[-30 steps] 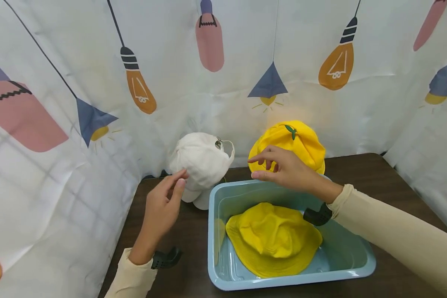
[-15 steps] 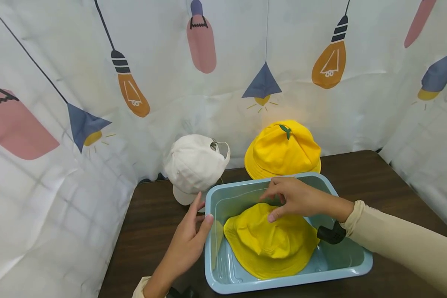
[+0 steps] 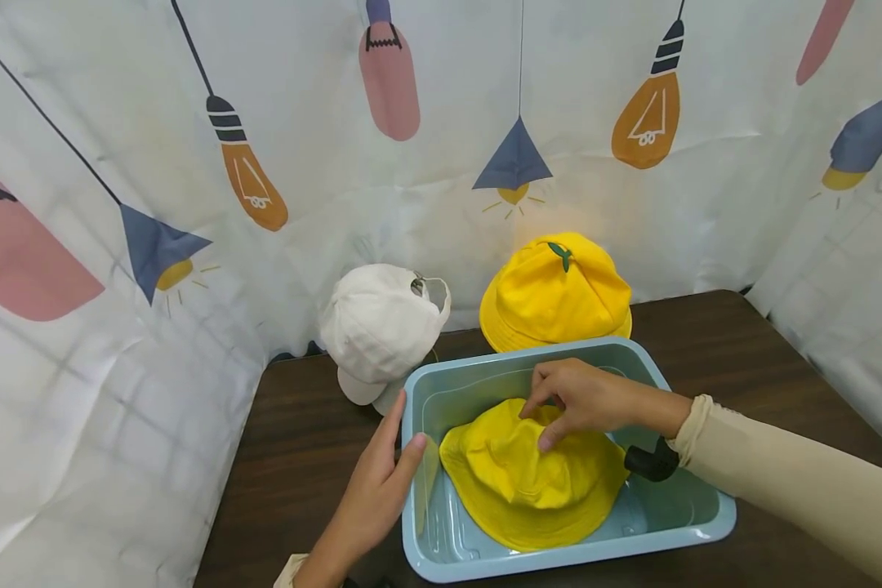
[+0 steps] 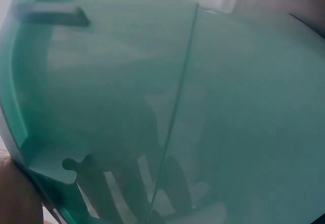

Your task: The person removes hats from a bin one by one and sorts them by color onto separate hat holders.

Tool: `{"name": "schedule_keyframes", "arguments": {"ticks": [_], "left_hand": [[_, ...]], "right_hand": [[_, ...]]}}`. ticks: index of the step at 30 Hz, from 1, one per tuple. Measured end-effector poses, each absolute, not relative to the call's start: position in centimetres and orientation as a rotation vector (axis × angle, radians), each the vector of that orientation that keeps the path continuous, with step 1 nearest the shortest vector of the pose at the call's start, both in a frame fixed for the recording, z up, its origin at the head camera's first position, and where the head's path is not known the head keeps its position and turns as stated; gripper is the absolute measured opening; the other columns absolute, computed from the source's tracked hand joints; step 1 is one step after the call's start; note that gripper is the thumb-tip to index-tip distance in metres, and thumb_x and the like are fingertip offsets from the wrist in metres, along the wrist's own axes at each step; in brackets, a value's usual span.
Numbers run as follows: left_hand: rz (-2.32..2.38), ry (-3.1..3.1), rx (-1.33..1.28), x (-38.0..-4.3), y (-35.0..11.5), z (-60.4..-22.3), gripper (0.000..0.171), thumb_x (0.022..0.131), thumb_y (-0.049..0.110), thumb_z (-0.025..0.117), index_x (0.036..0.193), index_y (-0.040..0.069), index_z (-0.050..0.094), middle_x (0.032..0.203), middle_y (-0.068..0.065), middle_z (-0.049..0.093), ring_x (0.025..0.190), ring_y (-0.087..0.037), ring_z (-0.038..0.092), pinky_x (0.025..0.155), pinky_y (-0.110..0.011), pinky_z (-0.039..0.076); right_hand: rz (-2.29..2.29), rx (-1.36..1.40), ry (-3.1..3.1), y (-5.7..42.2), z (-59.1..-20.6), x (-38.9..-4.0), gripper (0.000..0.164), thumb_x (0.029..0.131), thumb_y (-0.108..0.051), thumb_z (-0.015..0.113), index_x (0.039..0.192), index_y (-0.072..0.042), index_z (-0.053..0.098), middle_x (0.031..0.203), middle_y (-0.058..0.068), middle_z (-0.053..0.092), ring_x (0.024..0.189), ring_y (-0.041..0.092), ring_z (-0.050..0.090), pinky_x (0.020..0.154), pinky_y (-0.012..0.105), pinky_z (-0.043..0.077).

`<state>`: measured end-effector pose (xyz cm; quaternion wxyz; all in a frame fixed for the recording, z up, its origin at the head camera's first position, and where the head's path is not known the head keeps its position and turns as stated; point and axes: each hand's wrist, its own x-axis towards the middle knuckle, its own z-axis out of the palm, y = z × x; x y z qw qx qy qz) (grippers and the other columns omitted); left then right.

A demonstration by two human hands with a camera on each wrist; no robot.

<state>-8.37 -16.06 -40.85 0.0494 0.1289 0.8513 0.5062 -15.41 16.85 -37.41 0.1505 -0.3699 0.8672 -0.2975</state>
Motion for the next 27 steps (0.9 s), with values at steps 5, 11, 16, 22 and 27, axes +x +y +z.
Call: {"name": "schedule_keyframes", "arguments": {"ticks": [5, 11, 16, 22, 27], "left_hand": [[1.563, 2.588, 0.38, -8.33, -15.99, -40.87, 0.069, 0.108, 0.037, 0.05, 0.165, 0.02, 0.014, 0.171, -0.002, 0.017, 0.154, -0.026, 0.028, 0.119, -0.053, 0.031], [1.562, 2.588, 0.383, -8.27, -15.86, -40.86, 0.069, 0.109, 0.036, 0.049, 0.165, 0.018, 0.015, 0.171, -0.004, 0.018, 0.152, -0.029, 0.031, 0.115, -0.052, 0.037], [1.578, 2.581, 0.383, -8.29, -15.85, -40.83, 0.068, 0.109, 0.032, 0.05, 0.165, 0.017, 0.015, 0.171, -0.002, 0.017, 0.153, -0.025, 0.028, 0.119, -0.051, 0.031], [1.603, 2.572, 0.422, -8.17, -15.82, -40.83, 0.067, 0.11, 0.032, 0.048, 0.165, 0.016, 0.014, 0.171, -0.008, 0.017, 0.153, -0.032, 0.029, 0.116, -0.054, 0.035], [1.625, 2.558, 0.434, -8.27, -15.8, -40.83, 0.066, 0.11, 0.03, 0.047, 0.165, 0.016, 0.013, 0.171, -0.009, 0.016, 0.152, -0.032, 0.03, 0.114, -0.052, 0.038]], "right_hand": [[-0.867, -1.111, 2.499, 16.9, -37.73, -15.45, 0.024, 0.083, -0.033, 0.084, 0.102, -0.018, 0.083, 0.091, 0.001, 0.062, 0.072, 0.004, 0.048, 0.062, 0.019, 0.045], [-0.896, -1.155, 2.516, 16.88, -37.9, -15.43, 0.014, 0.084, -0.03, 0.083, 0.094, -0.019, 0.084, 0.09, -0.006, 0.061, 0.074, 0.004, 0.051, 0.063, 0.019, 0.047], [-0.942, -1.181, 2.522, 16.8, -38.0, -15.53, 0.012, 0.084, -0.028, 0.084, 0.093, -0.02, 0.084, 0.089, -0.007, 0.058, 0.071, 0.001, 0.048, 0.062, 0.019, 0.046], [-0.978, -1.155, 2.509, 16.76, -37.95, -15.63, 0.008, 0.086, -0.026, 0.081, 0.094, -0.024, 0.081, 0.091, -0.006, 0.056, 0.067, 0.0, 0.047, 0.06, 0.018, 0.045], [-0.974, -1.155, 2.507, 16.76, -37.83, -15.85, 0.006, 0.088, -0.025, 0.079, 0.094, -0.026, 0.079, 0.093, -0.003, 0.057, 0.068, 0.002, 0.047, 0.061, 0.018, 0.045]]}}
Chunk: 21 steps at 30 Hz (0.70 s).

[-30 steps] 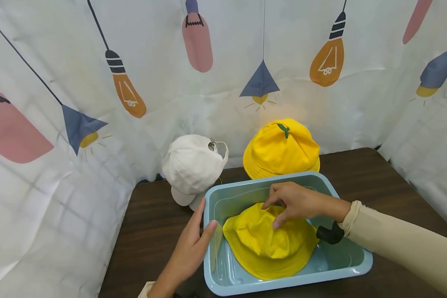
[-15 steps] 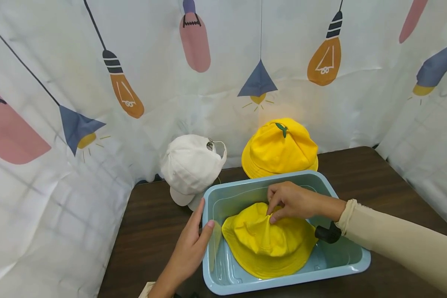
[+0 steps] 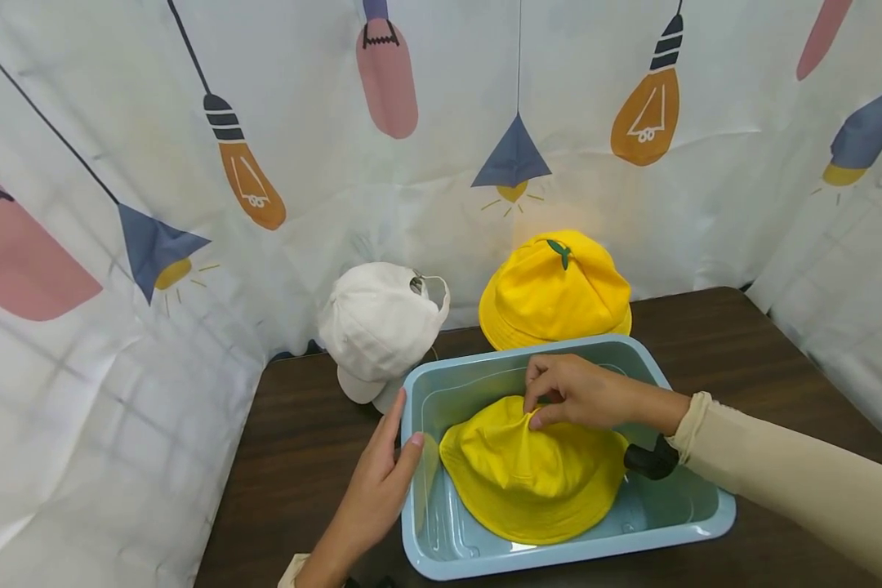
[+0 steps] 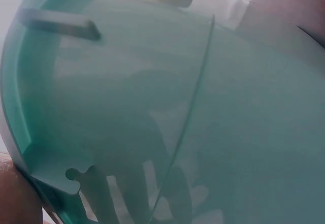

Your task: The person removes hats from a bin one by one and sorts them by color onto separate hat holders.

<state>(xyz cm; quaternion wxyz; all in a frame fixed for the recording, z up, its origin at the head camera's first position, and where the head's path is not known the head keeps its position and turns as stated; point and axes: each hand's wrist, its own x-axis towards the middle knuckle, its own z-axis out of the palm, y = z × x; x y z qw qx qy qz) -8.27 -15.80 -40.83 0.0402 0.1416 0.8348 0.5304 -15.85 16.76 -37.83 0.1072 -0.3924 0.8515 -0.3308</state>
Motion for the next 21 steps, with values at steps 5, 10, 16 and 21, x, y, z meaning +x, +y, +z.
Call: {"name": "schedule_keyframes", "arguments": {"ticks": [5, 10, 16, 21], "left_hand": [[1.639, 2.551, 0.425, -8.3, -15.8, -41.0, 0.066, 0.11, 0.028, 0.048, 0.165, 0.017, 0.013, 0.171, -0.008, 0.016, 0.153, -0.031, 0.029, 0.114, -0.051, 0.038], [1.64, 2.546, 0.422, -8.4, -15.9, -41.2, 0.066, 0.11, 0.026, 0.047, 0.165, 0.015, 0.012, 0.171, -0.009, 0.015, 0.154, -0.031, 0.025, 0.117, -0.054, 0.033], [1.66, 2.548, 0.438, -8.5, -15.7, -41.1, 0.067, 0.109, 0.02, 0.049, 0.165, 0.012, 0.013, 0.172, -0.007, 0.015, 0.155, -0.028, 0.022, 0.119, -0.053, 0.026], [1.672, 2.526, 0.441, -8.4, -15.8, -41.2, 0.067, 0.11, 0.024, 0.049, 0.165, 0.012, 0.012, 0.172, -0.008, 0.014, 0.155, -0.029, 0.022, 0.119, -0.052, 0.026]], "right_hand": [[-1.01, -1.207, 2.505, 16.9, -37.8, -16.0, 0.006, 0.089, -0.026, 0.078, 0.094, -0.023, 0.079, 0.092, 0.0, 0.057, 0.067, 0.002, 0.046, 0.06, 0.019, 0.045], [-1.015, -1.215, 2.493, 16.9, -37.8, -16.2, 0.006, 0.089, -0.026, 0.078, 0.095, -0.023, 0.079, 0.094, 0.002, 0.058, 0.067, 0.002, 0.047, 0.061, 0.019, 0.046], [-1.029, -1.18, 2.49, 16.9, -37.2, -16.1, 0.006, 0.09, -0.025, 0.077, 0.096, -0.025, 0.079, 0.096, 0.002, 0.058, 0.072, 0.005, 0.048, 0.064, 0.02, 0.046], [-1.068, -1.166, 2.507, 17.0, -36.6, -15.8, 0.006, 0.092, -0.027, 0.075, 0.096, -0.026, 0.079, 0.096, 0.003, 0.056, 0.074, 0.007, 0.048, 0.064, 0.02, 0.046]]}}
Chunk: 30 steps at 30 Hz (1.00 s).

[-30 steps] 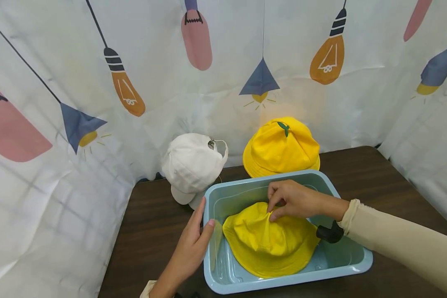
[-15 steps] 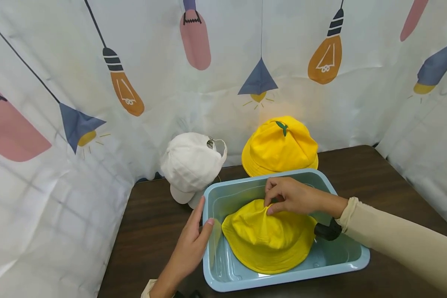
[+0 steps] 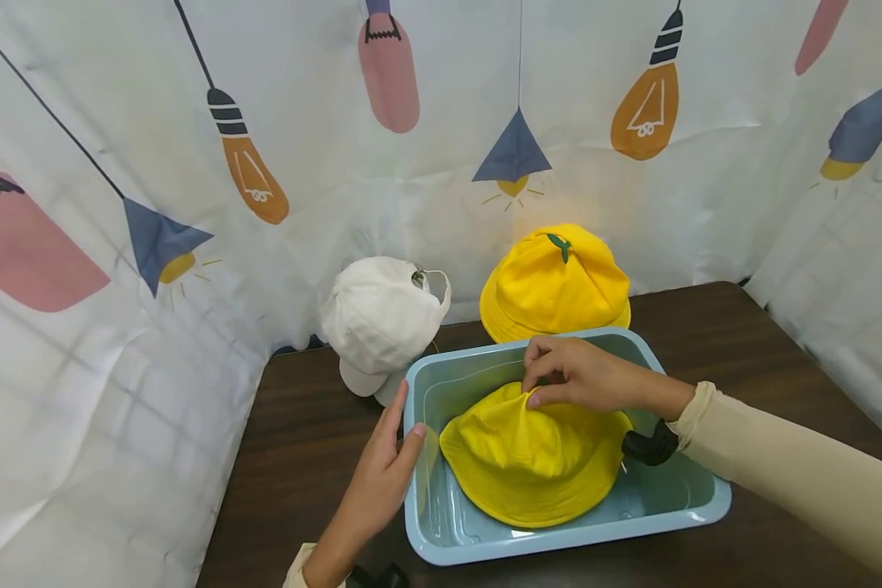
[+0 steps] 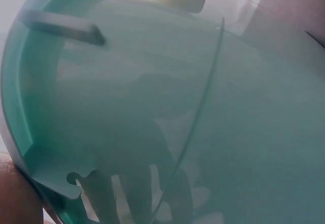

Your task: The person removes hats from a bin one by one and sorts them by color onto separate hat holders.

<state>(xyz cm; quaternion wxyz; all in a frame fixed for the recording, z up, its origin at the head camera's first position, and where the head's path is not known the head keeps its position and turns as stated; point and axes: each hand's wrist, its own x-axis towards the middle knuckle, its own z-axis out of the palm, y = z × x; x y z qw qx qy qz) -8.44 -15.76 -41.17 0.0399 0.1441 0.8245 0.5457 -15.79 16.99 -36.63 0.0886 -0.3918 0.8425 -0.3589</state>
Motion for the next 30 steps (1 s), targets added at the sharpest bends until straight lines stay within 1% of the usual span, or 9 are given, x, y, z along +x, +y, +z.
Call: {"name": "schedule_keyframes", "arguments": {"ticks": [4, 10, 17, 19, 24, 27, 30], "left_hand": [[1.679, 2.51, 0.43, -8.5, -15.6, -41.3, 0.068, 0.11, 0.027, 0.049, 0.165, 0.013, 0.012, 0.171, -0.009, 0.015, 0.155, -0.03, 0.023, 0.119, -0.051, 0.028], [1.655, 2.515, 0.392, -8.3, -15.5, -41.2, 0.067, 0.11, 0.026, 0.048, 0.165, 0.014, 0.013, 0.171, -0.009, 0.016, 0.154, -0.031, 0.026, 0.118, -0.052, 0.031], [1.651, 2.533, 0.381, -8.4, -15.6, -40.9, 0.066, 0.11, 0.023, 0.048, 0.165, 0.012, 0.013, 0.171, -0.009, 0.016, 0.155, -0.031, 0.023, 0.119, -0.054, 0.029], [1.658, 2.526, 0.38, -8.5, -15.6, -40.9, 0.067, 0.109, 0.022, 0.049, 0.165, 0.013, 0.013, 0.171, -0.009, 0.016, 0.155, -0.031, 0.023, 0.119, -0.054, 0.029], [1.647, 2.522, 0.357, -8.4, -15.8, -40.9, 0.066, 0.11, 0.024, 0.048, 0.165, 0.017, 0.013, 0.171, -0.008, 0.016, 0.154, -0.033, 0.026, 0.116, -0.056, 0.035], [1.634, 2.531, 0.353, -8.3, -15.7, -40.9, 0.066, 0.11, 0.025, 0.048, 0.165, 0.018, 0.013, 0.171, -0.007, 0.015, 0.155, -0.032, 0.025, 0.116, -0.056, 0.035], [1.625, 2.543, 0.361, -8.3, -15.6, -40.9, 0.066, 0.11, 0.026, 0.048, 0.165, 0.017, 0.013, 0.171, -0.007, 0.016, 0.154, -0.031, 0.026, 0.117, -0.056, 0.034]], "right_hand": [[-1.102, -1.162, 2.514, 17.5, -36.3, -15.6, 0.006, 0.092, -0.027, 0.075, 0.097, -0.026, 0.079, 0.095, 0.002, 0.055, 0.073, 0.008, 0.048, 0.064, 0.02, 0.045], [-1.224, -1.146, 2.513, 18.5, -35.8, -15.2, 0.01, 0.092, -0.018, 0.075, 0.097, -0.025, 0.079, 0.095, 0.0, 0.053, 0.072, 0.011, 0.047, 0.061, 0.022, 0.043], [-1.316, -1.132, 2.595, 19.2, -33.9, -14.9, 0.015, 0.091, -0.013, 0.076, 0.097, -0.026, 0.079, 0.098, -0.004, 0.055, 0.086, 0.011, 0.052, 0.066, 0.023, 0.05], [-1.328, -1.13, 2.642, 19.5, -33.2, -14.9, 0.016, 0.089, -0.012, 0.078, 0.096, -0.027, 0.079, 0.098, -0.005, 0.055, 0.087, 0.011, 0.052, 0.065, 0.024, 0.05], [-1.385, -1.137, 2.727, 19.9, -31.9, -14.8, 0.021, 0.087, -0.007, 0.08, 0.094, -0.026, 0.078, 0.097, -0.005, 0.054, 0.086, 0.011, 0.051, 0.065, 0.024, 0.047], [-1.466, -1.151, 2.723, 20.3, -31.4, -14.6, 0.023, 0.086, -0.001, 0.078, 0.094, -0.023, 0.078, 0.098, -0.004, 0.053, 0.088, 0.012, 0.05, 0.067, 0.024, 0.046], [-1.549, -1.164, 2.714, 20.7, -30.7, -14.5, 0.023, 0.086, 0.005, 0.075, 0.094, -0.017, 0.077, 0.1, -0.001, 0.052, 0.091, 0.013, 0.05, 0.07, 0.023, 0.045]]}}
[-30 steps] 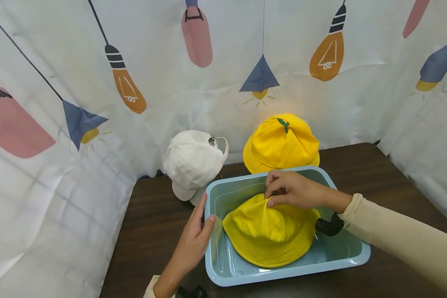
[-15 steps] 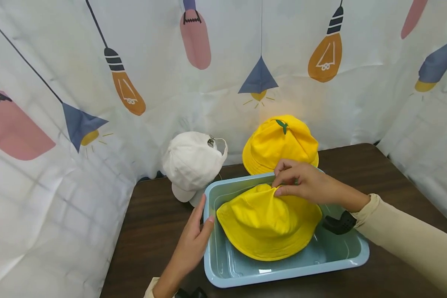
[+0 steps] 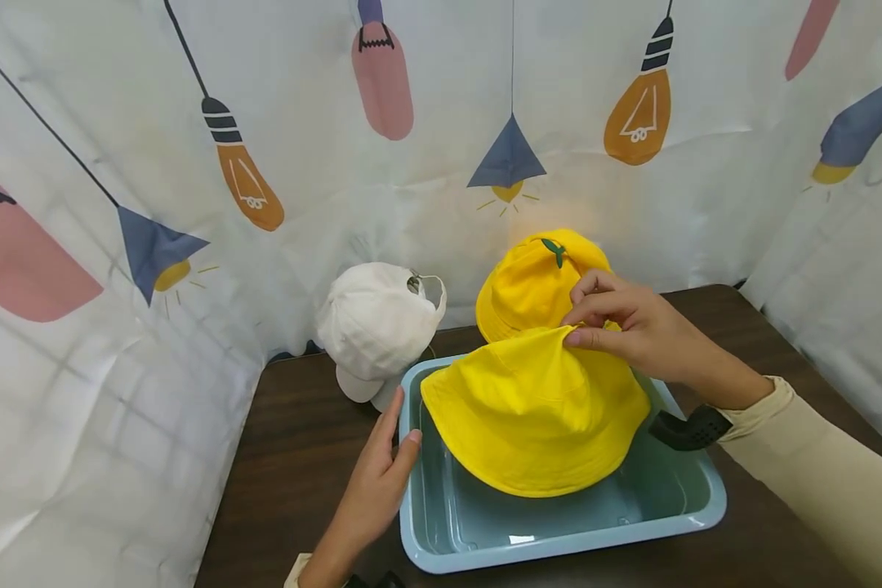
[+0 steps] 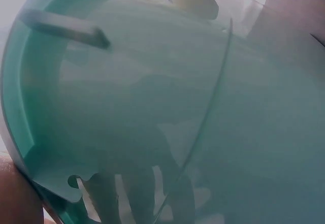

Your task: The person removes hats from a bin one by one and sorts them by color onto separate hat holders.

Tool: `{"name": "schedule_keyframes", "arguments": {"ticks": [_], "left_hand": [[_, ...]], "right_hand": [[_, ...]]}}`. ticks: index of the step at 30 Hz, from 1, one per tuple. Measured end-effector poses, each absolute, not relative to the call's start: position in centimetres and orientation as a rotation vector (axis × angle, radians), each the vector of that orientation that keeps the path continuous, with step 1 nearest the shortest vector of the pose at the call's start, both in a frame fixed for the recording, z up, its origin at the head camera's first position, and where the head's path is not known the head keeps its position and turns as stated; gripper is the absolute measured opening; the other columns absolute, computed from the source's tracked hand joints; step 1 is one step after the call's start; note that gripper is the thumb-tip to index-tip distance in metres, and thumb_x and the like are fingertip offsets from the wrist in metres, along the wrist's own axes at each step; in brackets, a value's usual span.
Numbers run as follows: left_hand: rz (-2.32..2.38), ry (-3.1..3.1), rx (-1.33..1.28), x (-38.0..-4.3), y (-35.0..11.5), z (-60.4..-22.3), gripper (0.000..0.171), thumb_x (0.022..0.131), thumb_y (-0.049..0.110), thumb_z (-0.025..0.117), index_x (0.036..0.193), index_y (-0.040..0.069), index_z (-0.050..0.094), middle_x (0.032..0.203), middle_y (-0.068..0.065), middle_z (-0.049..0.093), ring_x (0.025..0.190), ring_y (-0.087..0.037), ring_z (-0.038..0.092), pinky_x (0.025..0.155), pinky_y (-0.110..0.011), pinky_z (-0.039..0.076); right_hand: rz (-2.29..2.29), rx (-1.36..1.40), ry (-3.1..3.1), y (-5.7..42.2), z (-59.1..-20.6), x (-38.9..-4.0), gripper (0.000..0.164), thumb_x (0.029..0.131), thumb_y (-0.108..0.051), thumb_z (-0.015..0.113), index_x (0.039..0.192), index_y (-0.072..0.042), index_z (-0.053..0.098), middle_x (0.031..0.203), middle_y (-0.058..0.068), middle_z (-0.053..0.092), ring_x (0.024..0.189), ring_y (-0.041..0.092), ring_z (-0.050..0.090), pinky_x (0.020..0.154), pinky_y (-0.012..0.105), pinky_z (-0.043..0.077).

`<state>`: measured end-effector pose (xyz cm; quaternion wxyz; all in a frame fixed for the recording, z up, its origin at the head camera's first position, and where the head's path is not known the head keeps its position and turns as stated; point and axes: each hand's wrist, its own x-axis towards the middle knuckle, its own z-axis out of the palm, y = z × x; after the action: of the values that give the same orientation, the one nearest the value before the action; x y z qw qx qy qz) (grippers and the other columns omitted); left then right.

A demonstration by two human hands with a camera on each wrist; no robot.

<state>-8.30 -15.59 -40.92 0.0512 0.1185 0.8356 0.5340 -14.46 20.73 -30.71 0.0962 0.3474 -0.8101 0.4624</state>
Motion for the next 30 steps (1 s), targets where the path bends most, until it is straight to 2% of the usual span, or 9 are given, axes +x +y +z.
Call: {"name": "schedule_keyframes", "arguments": {"ticks": [7, 12, 17, 24, 30], "left_hand": [[1.604, 2.558, 0.356, -8.2, -15.6, -40.8, 0.067, 0.109, 0.029, 0.049, 0.165, 0.018, 0.014, 0.169, -0.01, 0.021, 0.149, -0.034, 0.036, 0.115, -0.057, 0.038], [1.595, 2.581, 0.372, -8.2, -15.8, -40.6, 0.066, 0.109, 0.028, 0.049, 0.165, 0.018, 0.015, 0.169, -0.008, 0.022, 0.149, -0.031, 0.037, 0.116, -0.055, 0.036], [1.592, 2.601, 0.39, -8.4, -15.9, -40.7, 0.066, 0.109, 0.027, 0.05, 0.165, 0.017, 0.016, 0.169, -0.007, 0.024, 0.148, -0.03, 0.039, 0.116, -0.053, 0.037], [1.625, 2.565, 0.375, -8.4, -15.7, -41.0, 0.067, 0.109, 0.028, 0.051, 0.165, 0.016, 0.016, 0.167, -0.01, 0.027, 0.144, -0.033, 0.044, 0.111, -0.049, 0.044], [1.621, 2.575, 0.366, -8.3, -15.6, -40.9, 0.066, 0.109, 0.026, 0.051, 0.165, 0.016, 0.016, 0.167, -0.01, 0.028, 0.147, -0.031, 0.039, 0.114, -0.052, 0.039]], "right_hand": [[1.383, 0.915, -2.349, 21.1, -28.2, -14.3, 0.016, 0.089, 0.008, 0.072, 0.097, -0.005, 0.077, 0.101, 0.002, 0.05, 0.095, 0.015, 0.048, 0.074, 0.017, 0.047], [1.419, 0.775, -2.337, 21.1, -26.4, -15.0, 0.012, 0.091, 0.006, 0.07, 0.101, 0.002, 0.076, 0.101, 0.006, 0.05, 0.092, 0.02, 0.048, 0.071, 0.014, 0.051], [1.512, 0.624, -2.319, 21.0, -25.4, -16.2, 0.013, 0.094, -0.002, 0.071, 0.105, 0.003, 0.076, 0.1, 0.008, 0.048, 0.088, 0.023, 0.05, 0.072, 0.015, 0.055], [1.51, 0.502, -2.266, 21.7, -24.6, -17.9, 0.018, 0.096, -0.01, 0.071, 0.11, 0.001, 0.076, 0.103, 0.008, 0.053, 0.093, 0.025, 0.055, 0.077, 0.015, 0.058], [1.536, 0.444, -2.183, 22.2, -23.7, -19.5, 0.022, 0.096, -0.011, 0.071, 0.113, 0.002, 0.075, 0.105, 0.006, 0.057, 0.099, 0.022, 0.052, 0.078, 0.014, 0.057]]}}
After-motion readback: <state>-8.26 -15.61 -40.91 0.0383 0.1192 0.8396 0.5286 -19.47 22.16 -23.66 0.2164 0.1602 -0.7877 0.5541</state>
